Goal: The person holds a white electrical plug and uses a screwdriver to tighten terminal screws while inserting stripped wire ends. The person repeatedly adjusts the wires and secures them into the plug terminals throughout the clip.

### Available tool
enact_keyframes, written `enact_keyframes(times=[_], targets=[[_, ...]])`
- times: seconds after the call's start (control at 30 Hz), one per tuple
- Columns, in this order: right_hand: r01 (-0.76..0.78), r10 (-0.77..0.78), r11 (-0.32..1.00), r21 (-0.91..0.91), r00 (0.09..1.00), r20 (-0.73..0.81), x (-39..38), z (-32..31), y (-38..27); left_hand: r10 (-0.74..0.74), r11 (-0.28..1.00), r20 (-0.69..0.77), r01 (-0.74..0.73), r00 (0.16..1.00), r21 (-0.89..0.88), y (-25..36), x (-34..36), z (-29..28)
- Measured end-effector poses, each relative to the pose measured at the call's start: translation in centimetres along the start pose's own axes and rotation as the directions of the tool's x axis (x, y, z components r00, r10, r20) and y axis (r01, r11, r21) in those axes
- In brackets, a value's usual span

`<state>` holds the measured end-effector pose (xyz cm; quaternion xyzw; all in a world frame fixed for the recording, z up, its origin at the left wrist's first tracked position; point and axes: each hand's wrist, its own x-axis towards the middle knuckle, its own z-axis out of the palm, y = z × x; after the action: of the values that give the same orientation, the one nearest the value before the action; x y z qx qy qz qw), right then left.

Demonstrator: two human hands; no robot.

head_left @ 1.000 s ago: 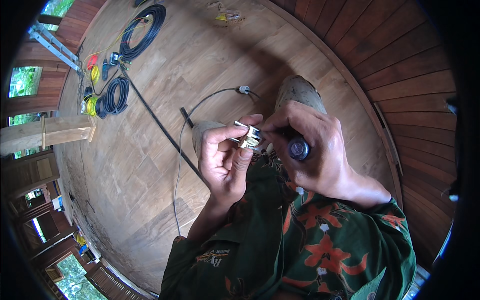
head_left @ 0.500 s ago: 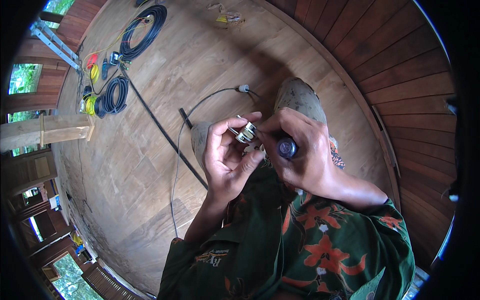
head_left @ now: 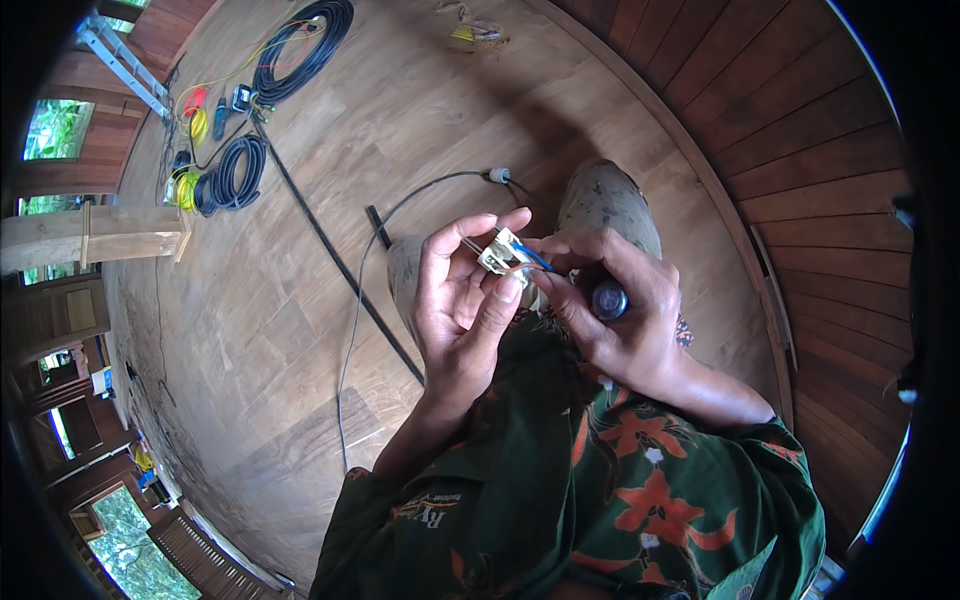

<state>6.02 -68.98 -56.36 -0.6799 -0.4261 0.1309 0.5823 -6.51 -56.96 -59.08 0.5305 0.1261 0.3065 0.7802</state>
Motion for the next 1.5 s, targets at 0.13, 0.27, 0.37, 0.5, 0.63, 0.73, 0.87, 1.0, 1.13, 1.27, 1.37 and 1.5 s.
enact_keyframes(times=[0.13,0.27,0.37,0.5,0.63,0.73,0.87,1.0,1.13,1.27,1.37,1.5], targets=[[0.199,-0.195,0.962,-0.19,0.98,0.037,0.1,-0.2,0.4,-0.009,1.0,0.009,0.009,1.0,0.007,0.2,0.2,0.3],[0.222,-0.22,0.947,-0.233,0.975,0.036,0.1,-0.2,0.7,-0.03,0.998,0.009,0.03,0.999,0.054,0.3,0.2,0.3],[0.259,-0.26,0.921,-0.29,0.965,0.034,0.0,-0.1,0.8,-0.026,0.997,0.019,0.025,0.999,0.07,0.3,0.3,0.3],[0.312,-0.308,0.893,-0.324,0.949,0.065,0.0,-0.4,0.7,-0.024,0.996,-0.006,0.024,1.0,0.087,0.1,0.2,0.5],[0.334,-0.322,0.885,-0.324,0.942,0.093,0.0,-0.8,0.6,-0.024,0.996,0.011,0.023,1.0,0.091,0.2,0.3,0.4],[0.334,-0.318,0.885,-0.324,0.943,0.101,0.1,-1.0,0.5,-0.029,0.997,0.035,0.026,0.999,0.074,0.4,0.4,0.3],[0.325,-0.304,0.893,-0.311,0.946,0.117,0.2,-1.0,0.5,-0.041,0.998,0.059,0.038,0.997,0.056,0.5,0.5,0.3],[0.311,-0.292,0.897,-0.314,0.95,0.107,0.2,-0.9,0.4,-0.073,0.997,0.04,0.072,0.997,0.014,0.5,0.5,0.3],[0.29,-0.268,0.912,-0.291,0.957,0.113,0.2,-0.9,0.3,-0.07,0.997,0.031,0.069,0.997,0.019,0.4,0.4,0.1],[0.285,-0.259,0.925,-0.25,0.957,0.131,0.1,-1.1,0.4,-0.066,0.998,0.041,0.065,0.997,0.019,0.3,0.3,-0.1],[0.302,-0.275,0.921,-0.245,0.951,0.138,0.0,-1.2,0.6,-0.071,0.997,0.045,0.07,0.997,0.007,0.2,0.3,-0.2],[0.299,-0.27,0.919,-0.256,0.952,0.14,0.0,-1.2,0.5,-0.063,0.997,0.056,0.061,0.996,0.037,0.3,0.2,-0.2]])
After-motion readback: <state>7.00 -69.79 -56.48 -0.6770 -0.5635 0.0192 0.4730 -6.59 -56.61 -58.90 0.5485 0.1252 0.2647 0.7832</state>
